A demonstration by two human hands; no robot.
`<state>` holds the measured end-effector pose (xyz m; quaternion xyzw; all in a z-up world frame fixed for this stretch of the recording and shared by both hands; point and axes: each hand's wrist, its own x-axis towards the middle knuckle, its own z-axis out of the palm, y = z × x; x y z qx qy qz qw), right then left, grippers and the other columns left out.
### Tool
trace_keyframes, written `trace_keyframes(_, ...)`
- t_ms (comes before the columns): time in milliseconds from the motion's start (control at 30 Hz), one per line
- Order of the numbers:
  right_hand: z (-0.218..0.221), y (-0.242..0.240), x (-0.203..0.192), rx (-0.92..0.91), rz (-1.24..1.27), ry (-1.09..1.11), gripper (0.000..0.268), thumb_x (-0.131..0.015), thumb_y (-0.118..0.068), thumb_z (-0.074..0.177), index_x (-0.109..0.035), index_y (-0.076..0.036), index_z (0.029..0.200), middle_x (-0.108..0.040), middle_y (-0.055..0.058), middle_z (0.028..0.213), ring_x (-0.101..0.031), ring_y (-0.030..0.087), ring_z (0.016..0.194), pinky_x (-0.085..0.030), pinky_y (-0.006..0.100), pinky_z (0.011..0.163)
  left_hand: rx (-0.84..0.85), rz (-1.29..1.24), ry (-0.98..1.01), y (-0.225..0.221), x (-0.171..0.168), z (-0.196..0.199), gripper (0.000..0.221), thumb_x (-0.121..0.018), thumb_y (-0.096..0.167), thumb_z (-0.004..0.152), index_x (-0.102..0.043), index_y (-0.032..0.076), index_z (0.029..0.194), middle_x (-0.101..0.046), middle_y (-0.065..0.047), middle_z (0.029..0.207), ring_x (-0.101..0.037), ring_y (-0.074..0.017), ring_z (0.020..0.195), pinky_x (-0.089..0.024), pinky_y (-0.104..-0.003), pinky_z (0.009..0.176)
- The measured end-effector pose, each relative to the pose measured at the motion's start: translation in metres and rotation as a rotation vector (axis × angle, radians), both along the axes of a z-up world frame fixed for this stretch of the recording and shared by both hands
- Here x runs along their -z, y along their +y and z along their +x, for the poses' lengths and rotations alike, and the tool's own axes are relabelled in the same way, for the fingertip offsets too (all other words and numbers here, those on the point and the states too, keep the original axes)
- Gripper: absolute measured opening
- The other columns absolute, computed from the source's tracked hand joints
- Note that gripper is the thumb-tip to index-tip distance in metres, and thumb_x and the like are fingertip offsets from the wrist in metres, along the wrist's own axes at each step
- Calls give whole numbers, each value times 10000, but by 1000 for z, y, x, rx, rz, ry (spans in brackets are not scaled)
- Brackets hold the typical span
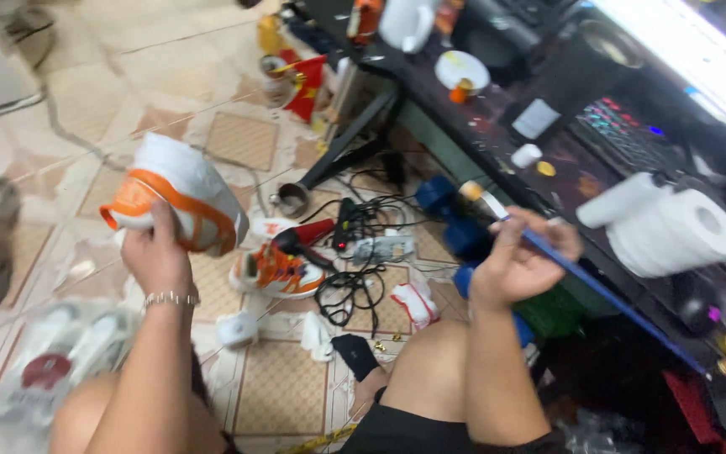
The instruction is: The person is painting the white sole of an orange and white sneaker using a small paintbrush.
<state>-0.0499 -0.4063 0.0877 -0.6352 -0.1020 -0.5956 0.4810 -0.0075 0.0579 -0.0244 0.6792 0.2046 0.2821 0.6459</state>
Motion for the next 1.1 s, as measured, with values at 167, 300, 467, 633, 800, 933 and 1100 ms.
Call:
trace_keyframes(167, 27, -82, -58, 139, -215, -60, 684, -790, 64, 1338, -376, -77, 1863, -826, 226, 1166, -744, 249, 939, -593, 372, 1138, 297, 97, 227, -48, 25, -20, 517, -845, 424, 1238, -853, -77, 1364, -859, -242, 1268, -769, -337, 1205, -606, -534, 1045)
trace_keyframes(300, 54, -113, -76, 157, -388, 74, 728, -726, 28, 1360, -328, -6, 1969, -790, 152, 1188, -728, 260, 1039, -632, 391, 1181, 442, -180, 485, -91, 9, -45, 423, -859, 314, 1171, -891, -77, 1331, -886, -179, 1106, -796, -251, 920, -635, -383, 799)
trace_keyframes(467, 54, -98, -86, 186, -389, 181, 648, -670, -20, 1345, -382, 27, 1923, -790, 99, 1144, -624, 164, 878, -504, 275, 834, 413, -457, 618, -119, 25, -56, 403, -858, 250, 1157, -833, -113, 1332, -848, -201, 1228, -785, -291, 1067, -614, -405, 922)
trace_keyframes(633, 59, -101, -86, 166, -419, 188, 616, -629, -29, 1325, -405, 62, 1891, -763, 120, 1139, -715, 221, 978, -608, 341, 1040, 376, -576, 799, -137, 19, -69, 632, -806, 398, 1182, -799, -154, 1489, -811, -255, 1402, -752, -361, 1263, -581, -474, 1091)
trace_keyframes(800, 58, -94, -92, 162, -441, 234, 615, -632, -6, 1289, -439, 76, 1867, -766, 113, 1112, -750, 234, 989, -618, 350, 1033, 431, -367, 857, -143, 57, -71, 649, -804, 498, 1243, -864, -68, 931, -679, -136, 792, -580, -263, 682, -417, -405, 636)
trace_keyframes(933, 59, -94, -93, 186, -481, 230, 621, -632, 17, 1270, -437, 74, 1857, -787, 131, 1120, -773, 248, 1003, -638, 372, 1060, 420, -321, 847, -141, 53, -64, 686, -789, 463, 1238, -878, -188, 1044, -814, -253, 989, -717, -348, 883, -561, -467, 817)
trace_keyframes(1100, 59, -94, -93, 178, -459, 266, 580, -638, -23, 1279, -459, 89, 1819, -786, 122, 1114, -803, 245, 1009, -643, 365, 1016, 352, -405, 812, -130, 49, -57, 594, -797, 422, 1235, -870, -158, 1337, -849, -239, 1234, -774, -334, 1091, -582, -447, 957)
